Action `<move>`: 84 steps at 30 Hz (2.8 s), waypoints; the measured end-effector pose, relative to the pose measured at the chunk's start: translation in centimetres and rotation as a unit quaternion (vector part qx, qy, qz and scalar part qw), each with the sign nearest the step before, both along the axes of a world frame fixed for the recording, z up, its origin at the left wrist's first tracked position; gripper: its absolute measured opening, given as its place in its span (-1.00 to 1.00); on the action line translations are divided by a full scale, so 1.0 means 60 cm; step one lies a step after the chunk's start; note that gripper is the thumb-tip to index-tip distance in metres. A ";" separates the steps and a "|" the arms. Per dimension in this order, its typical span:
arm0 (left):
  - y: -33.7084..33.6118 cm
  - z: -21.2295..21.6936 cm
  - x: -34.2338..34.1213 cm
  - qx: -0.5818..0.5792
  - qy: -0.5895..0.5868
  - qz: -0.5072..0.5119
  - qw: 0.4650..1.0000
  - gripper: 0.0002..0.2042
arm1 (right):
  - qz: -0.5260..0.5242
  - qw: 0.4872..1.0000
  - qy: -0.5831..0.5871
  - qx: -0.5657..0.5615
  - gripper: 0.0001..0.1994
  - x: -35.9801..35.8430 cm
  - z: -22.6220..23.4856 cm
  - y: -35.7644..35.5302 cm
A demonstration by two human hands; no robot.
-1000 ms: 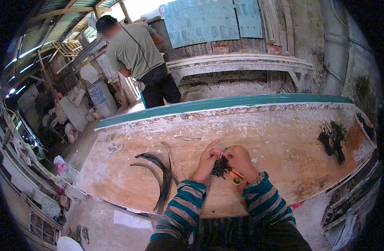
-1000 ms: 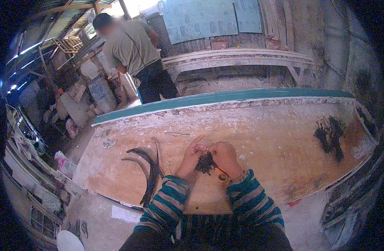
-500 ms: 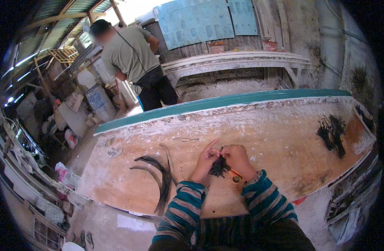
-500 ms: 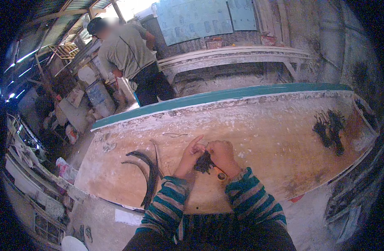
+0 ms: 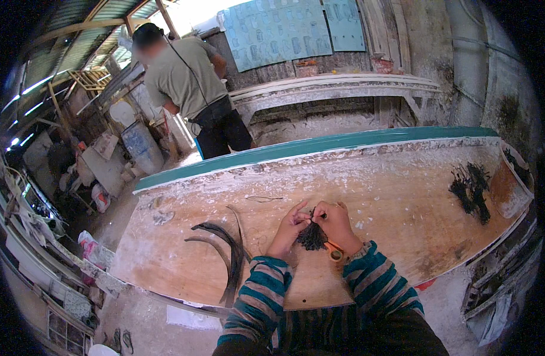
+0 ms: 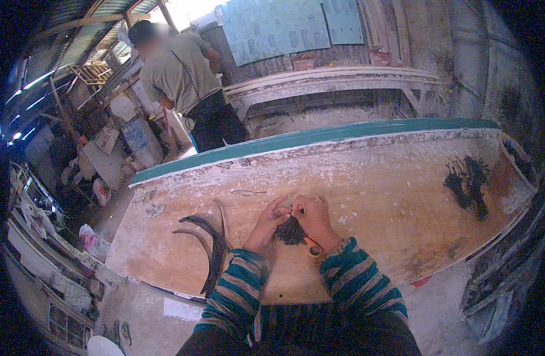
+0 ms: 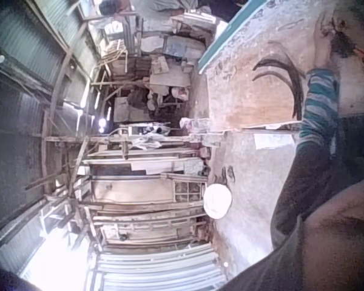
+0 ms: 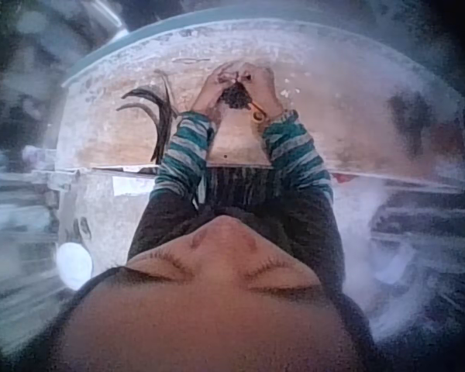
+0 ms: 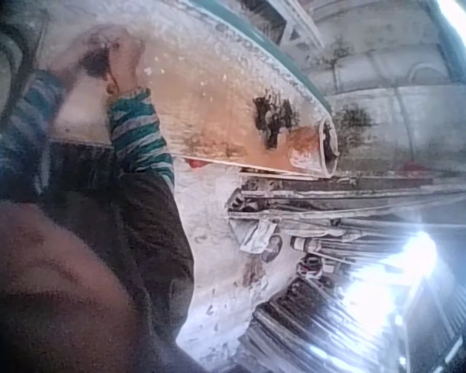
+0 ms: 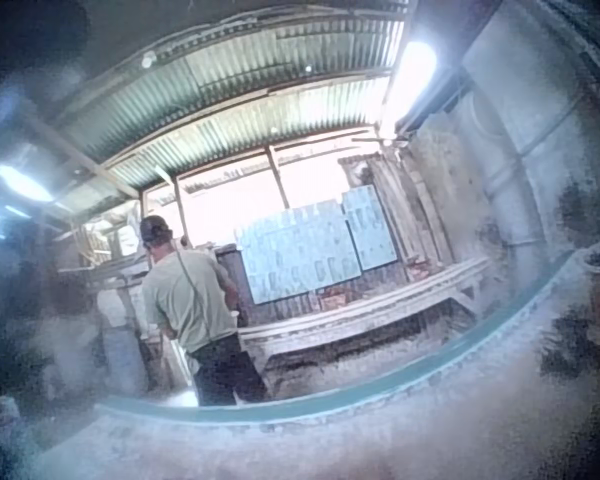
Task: The person uses orange-handled scissors to cut a bundle of black cords into shorter pieces on a wooden workbench. The person gathers the cut pieces and sets them aside. A coworker in the background applies a white substance to a long curved object.
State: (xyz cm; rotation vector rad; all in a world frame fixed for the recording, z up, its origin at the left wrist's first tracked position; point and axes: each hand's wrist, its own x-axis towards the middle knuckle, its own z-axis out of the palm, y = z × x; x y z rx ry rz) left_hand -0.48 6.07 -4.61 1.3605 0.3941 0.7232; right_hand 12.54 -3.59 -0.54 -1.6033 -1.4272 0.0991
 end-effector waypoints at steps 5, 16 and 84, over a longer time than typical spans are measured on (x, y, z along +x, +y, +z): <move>-0.004 0.009 -0.003 0.004 0.012 0.010 1.000 -0.50 | 0.015 1.000 0.003 -0.007 -0.87 0.004 -0.004 0.003; -0.026 0.023 0.005 0.141 0.033 0.093 0.985 -0.69 | 0.101 0.993 0.048 -0.030 -0.82 0.009 0.011 -0.001; -0.019 0.051 -0.006 0.344 0.066 0.203 0.914 -0.70 | -0.097 0.987 -0.079 0.098 -0.92 0.006 0.016 0.001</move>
